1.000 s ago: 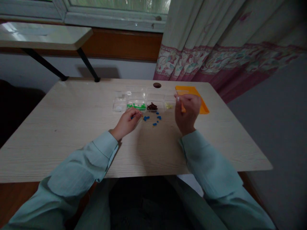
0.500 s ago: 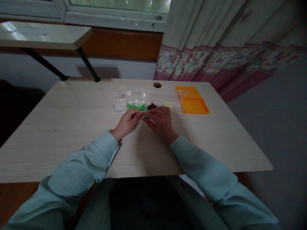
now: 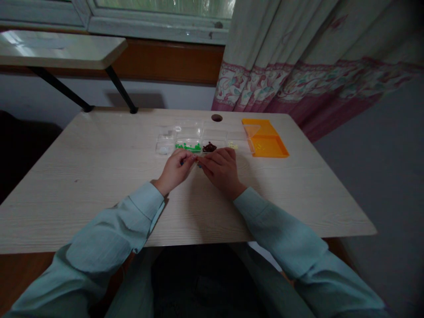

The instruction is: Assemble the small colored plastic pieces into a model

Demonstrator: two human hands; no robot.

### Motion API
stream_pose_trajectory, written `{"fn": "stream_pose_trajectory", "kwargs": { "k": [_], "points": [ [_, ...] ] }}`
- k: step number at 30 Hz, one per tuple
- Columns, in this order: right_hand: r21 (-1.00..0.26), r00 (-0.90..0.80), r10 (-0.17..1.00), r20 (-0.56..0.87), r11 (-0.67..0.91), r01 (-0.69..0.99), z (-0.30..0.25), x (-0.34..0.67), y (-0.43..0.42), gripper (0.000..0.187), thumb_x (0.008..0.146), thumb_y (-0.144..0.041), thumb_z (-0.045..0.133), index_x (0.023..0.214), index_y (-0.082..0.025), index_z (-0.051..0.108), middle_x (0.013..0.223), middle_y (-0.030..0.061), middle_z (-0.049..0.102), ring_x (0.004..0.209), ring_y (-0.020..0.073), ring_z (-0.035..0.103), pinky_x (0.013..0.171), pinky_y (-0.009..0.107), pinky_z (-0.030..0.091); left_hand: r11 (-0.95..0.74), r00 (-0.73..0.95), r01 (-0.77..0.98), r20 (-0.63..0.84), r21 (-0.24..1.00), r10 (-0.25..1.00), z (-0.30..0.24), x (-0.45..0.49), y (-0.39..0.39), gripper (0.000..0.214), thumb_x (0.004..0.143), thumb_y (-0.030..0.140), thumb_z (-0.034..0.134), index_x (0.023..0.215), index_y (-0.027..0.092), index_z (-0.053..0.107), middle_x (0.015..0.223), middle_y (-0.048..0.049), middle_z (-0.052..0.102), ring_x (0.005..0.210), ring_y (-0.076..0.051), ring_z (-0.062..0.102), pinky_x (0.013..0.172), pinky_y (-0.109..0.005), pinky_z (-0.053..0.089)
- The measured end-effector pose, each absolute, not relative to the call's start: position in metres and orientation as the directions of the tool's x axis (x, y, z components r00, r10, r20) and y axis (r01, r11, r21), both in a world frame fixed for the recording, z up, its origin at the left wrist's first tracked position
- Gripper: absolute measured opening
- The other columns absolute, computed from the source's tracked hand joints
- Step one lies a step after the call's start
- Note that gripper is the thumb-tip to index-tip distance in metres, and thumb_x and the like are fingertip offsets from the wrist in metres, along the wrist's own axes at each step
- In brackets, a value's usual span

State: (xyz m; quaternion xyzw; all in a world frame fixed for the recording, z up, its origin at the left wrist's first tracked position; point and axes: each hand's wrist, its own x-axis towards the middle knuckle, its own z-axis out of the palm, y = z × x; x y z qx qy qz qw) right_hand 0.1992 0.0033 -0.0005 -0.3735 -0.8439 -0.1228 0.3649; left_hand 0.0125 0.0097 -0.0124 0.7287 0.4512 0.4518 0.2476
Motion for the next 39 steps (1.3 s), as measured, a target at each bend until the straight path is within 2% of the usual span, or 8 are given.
{"fn": "stream_pose_trajectory", "kwargs": {
  "k": [8,13,20,31,39],
  "points": [
    [-0.057,-0.462,0.531,0.710,0.697,0.715,-0.0019,0.2002,0.0021,0.017,0.092,-0.027,0.057,0.102,-0.030,0.071,0.088,0.0003,0.071,0.088,0.0163,0.055,0.087,0.037,0.032,-0.460,0.144,0.415,0.443,0.785,0.885,-0.0139,0.0132,0.0099,0.030,0.091,0.043,0.054,0.076,0.018,0.063,0.074,-0.0013,0.055,0.075,-0.015,0.052,0.068,-0.028,0.043],
    [-0.042,-0.453,0.520,0.724,0.689,0.723,-0.0024,0.2007,0.0029,0.017,0.092,-0.028,0.059,0.102,-0.030,0.072,0.088,-0.0002,0.072,0.087,0.0162,0.056,0.087,0.036,0.033,-0.463,0.145,0.409,0.446,0.786,0.883,-0.0138,0.0128,0.0098,0.026,0.091,0.037,0.056,0.077,0.018,0.065,0.074,-0.0013,0.055,0.074,-0.015,0.052,0.067,-0.027,0.043],
    [-0.066,-0.464,0.553,0.692,0.689,0.722,0.0003,0.2017,0.0024,0.018,0.092,-0.027,0.058,0.104,-0.031,0.072,0.089,-0.0005,0.073,0.086,0.0161,0.056,0.086,0.036,0.032,-0.446,0.150,0.396,0.423,0.803,0.894,-0.0154,0.0121,0.0108,0.026,0.090,0.040,0.056,0.080,0.018,0.067,0.076,-0.0015,0.057,0.075,-0.014,0.053,0.068,-0.027,0.043],
    [-0.047,-0.461,0.537,0.707,0.686,0.726,-0.0023,0.2019,0.0038,0.017,0.093,-0.027,0.057,0.100,-0.026,0.072,0.089,0.0006,0.073,0.086,0.0164,0.057,0.085,0.036,0.033,-0.475,0.161,0.393,0.450,0.787,0.879,-0.0205,0.0106,0.0130,0.029,0.091,0.044,0.055,0.083,0.019,0.068,0.077,-0.0024,0.060,0.076,-0.016,0.054,0.070,-0.029,0.043],
    [-0.070,-0.477,0.592,0.649,0.671,0.738,-0.0013,0.2028,0.0045,0.018,0.093,-0.026,0.055,0.103,-0.026,0.071,0.092,0.0025,0.072,0.089,0.0177,0.056,0.088,0.037,0.031,-0.483,0.168,0.385,0.455,0.786,0.875,-0.0175,0.0110,0.0117,0.028,0.091,0.042,0.055,0.081,0.019,0.068,0.076,-0.0021,0.058,0.077,-0.015,0.053,0.070,-0.029,0.042]
  ]
}}
